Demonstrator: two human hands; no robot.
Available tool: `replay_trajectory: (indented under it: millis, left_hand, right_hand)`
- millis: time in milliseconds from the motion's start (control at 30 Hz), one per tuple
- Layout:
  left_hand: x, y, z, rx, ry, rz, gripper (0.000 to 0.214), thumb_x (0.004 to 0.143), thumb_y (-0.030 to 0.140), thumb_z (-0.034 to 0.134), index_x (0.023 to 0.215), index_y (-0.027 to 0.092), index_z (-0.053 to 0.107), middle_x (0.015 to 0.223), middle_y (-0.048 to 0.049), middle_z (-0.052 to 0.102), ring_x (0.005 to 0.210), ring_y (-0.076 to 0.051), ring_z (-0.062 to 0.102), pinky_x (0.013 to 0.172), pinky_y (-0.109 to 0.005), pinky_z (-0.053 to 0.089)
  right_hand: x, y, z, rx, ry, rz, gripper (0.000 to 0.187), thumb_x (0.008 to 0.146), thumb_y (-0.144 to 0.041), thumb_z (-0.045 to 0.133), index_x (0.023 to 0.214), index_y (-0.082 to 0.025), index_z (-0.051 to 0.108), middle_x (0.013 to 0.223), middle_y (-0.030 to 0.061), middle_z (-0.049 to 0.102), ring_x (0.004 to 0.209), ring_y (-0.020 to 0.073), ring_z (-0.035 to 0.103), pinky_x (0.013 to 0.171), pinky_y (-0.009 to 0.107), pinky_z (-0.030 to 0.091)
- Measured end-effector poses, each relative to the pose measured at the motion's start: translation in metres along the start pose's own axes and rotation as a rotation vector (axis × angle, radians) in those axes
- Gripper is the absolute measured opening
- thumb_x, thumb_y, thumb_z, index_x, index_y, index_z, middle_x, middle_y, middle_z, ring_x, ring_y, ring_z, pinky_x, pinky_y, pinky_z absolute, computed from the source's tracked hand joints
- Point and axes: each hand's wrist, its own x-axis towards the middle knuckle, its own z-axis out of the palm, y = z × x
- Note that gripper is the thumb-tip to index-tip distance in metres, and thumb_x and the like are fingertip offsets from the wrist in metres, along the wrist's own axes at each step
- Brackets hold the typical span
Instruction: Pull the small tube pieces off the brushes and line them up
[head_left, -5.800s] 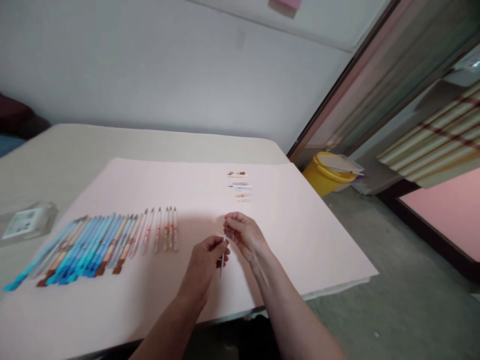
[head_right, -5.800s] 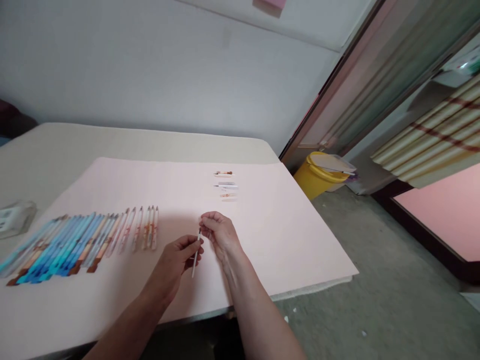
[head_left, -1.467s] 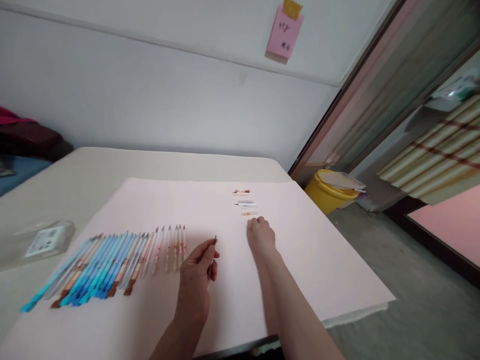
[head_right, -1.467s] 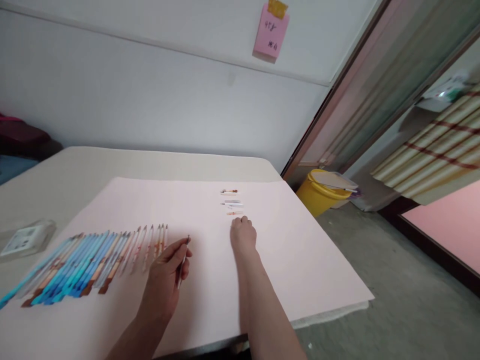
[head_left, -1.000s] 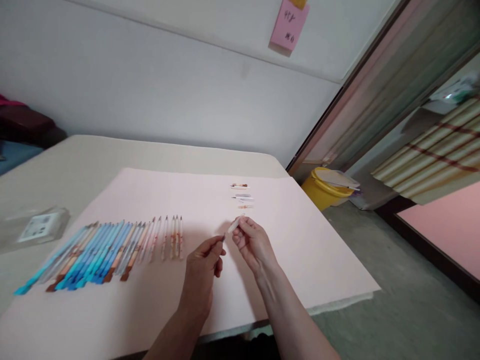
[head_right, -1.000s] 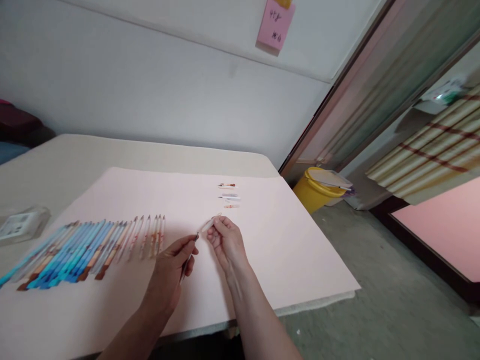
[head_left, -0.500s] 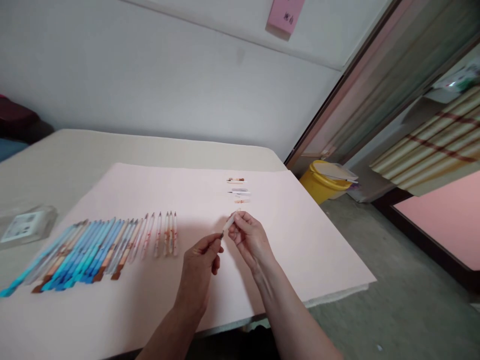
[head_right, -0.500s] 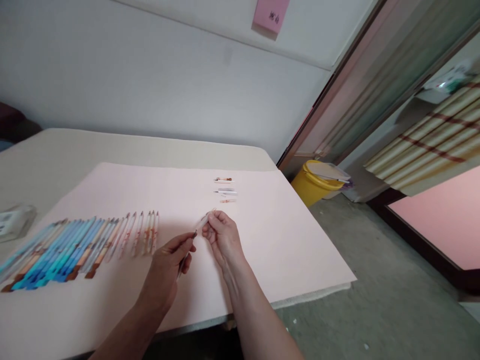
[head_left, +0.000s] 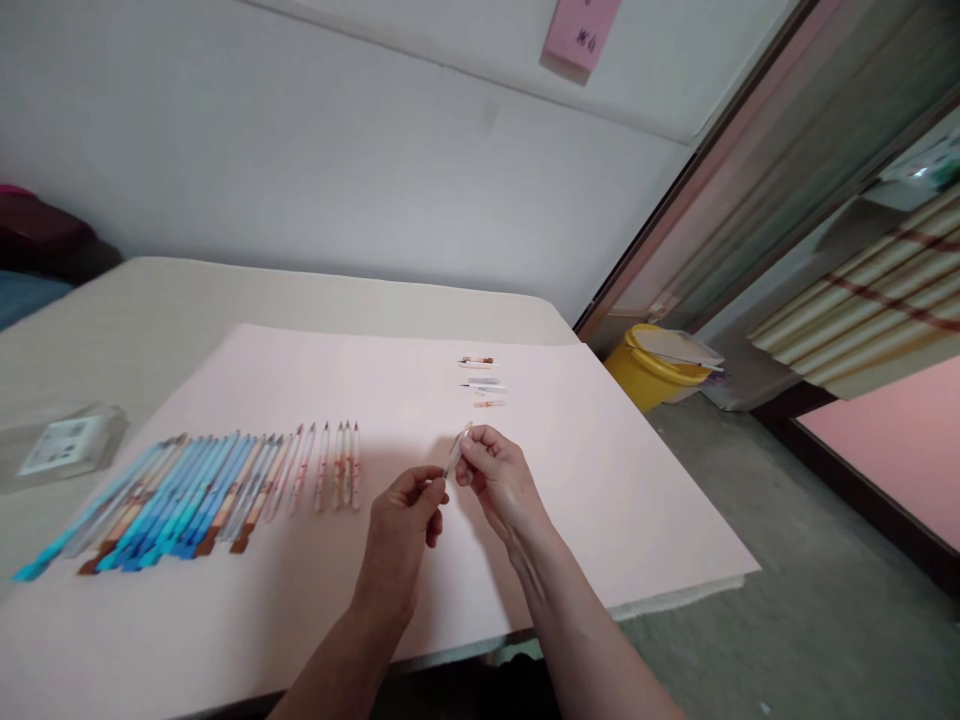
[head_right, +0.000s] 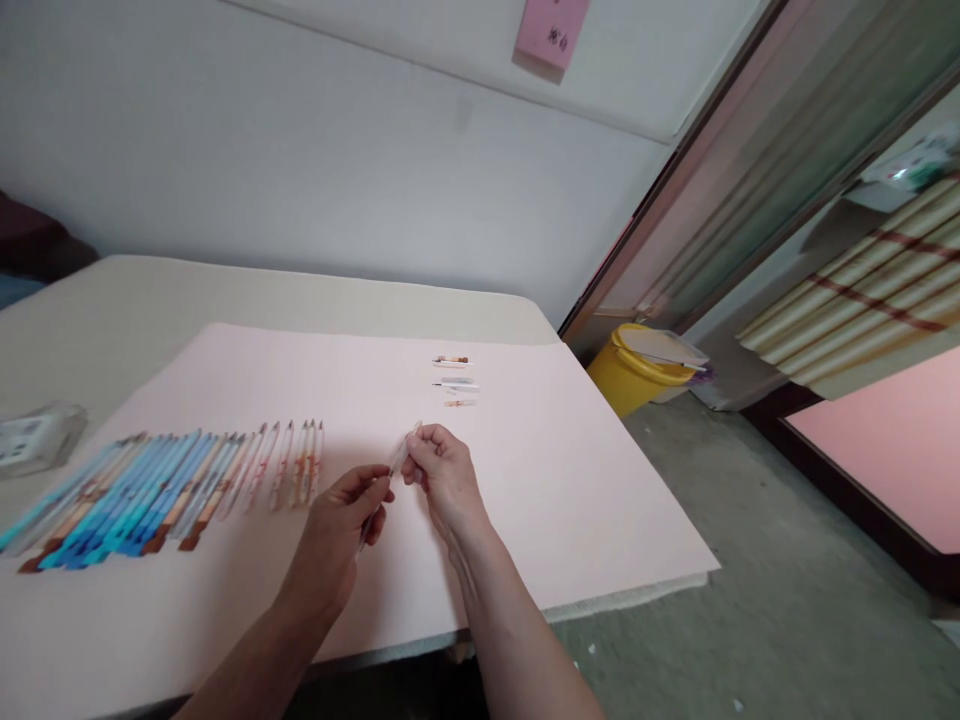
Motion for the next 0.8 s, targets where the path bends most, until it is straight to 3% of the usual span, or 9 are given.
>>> replay_trajectory:
  millis: [300,500,800]
  left_hand:
    - [-0.002,0.01,0.0,-0.182,-0.036,-0.018,0.017,0.076,0.027,0.061,0.088,0.015,0.06,0.068,0.0001,0.056,0.05,-0.007,0.045,0.043,-0.021,0.031]
    - [0.0,0.014,-0.002,-0.158,0.042,-0.044,0.021,0.077,0.036,0.058,0.074,0.015,0.059,0.072,-0.0028,0.057,0.056,-0.01,0.048,0.041,-0.021,0.031]
    - [0.003,0.012,-0.004,-0.13,0.033,-0.061,0.024,0.078,0.039,0.057,0.071,0.016,0.058,0.062,0.0002,0.051,0.054,-0.01,0.047,0.038,-0.02,0.025]
  right_hand:
    - [-0.003,0.005,0.009,-0.026,-0.031,0.061,0.02,0.074,-0.032,0.067,0.072,-0.016,0.054,0.051,-0.0015,0.057,0.044,0.01,0.049,0.048,0.023,0.036]
    - [-0.006,0.008,0.014,-0.164,-0.039,0.099,0.018,0.07,-0.029,0.068,0.068,-0.015,0.057,0.049,-0.0046,0.051,0.043,0.0067,0.039,0.043,0.021,0.024]
    - [-0.009,0.007,0.023,-0.218,-0.054,0.158,0.02,0.065,-0.031,0.07,0.069,-0.015,0.059,0.048,-0.0047,0.052,0.042,0.0076,0.044,0.046,0.023,0.025]
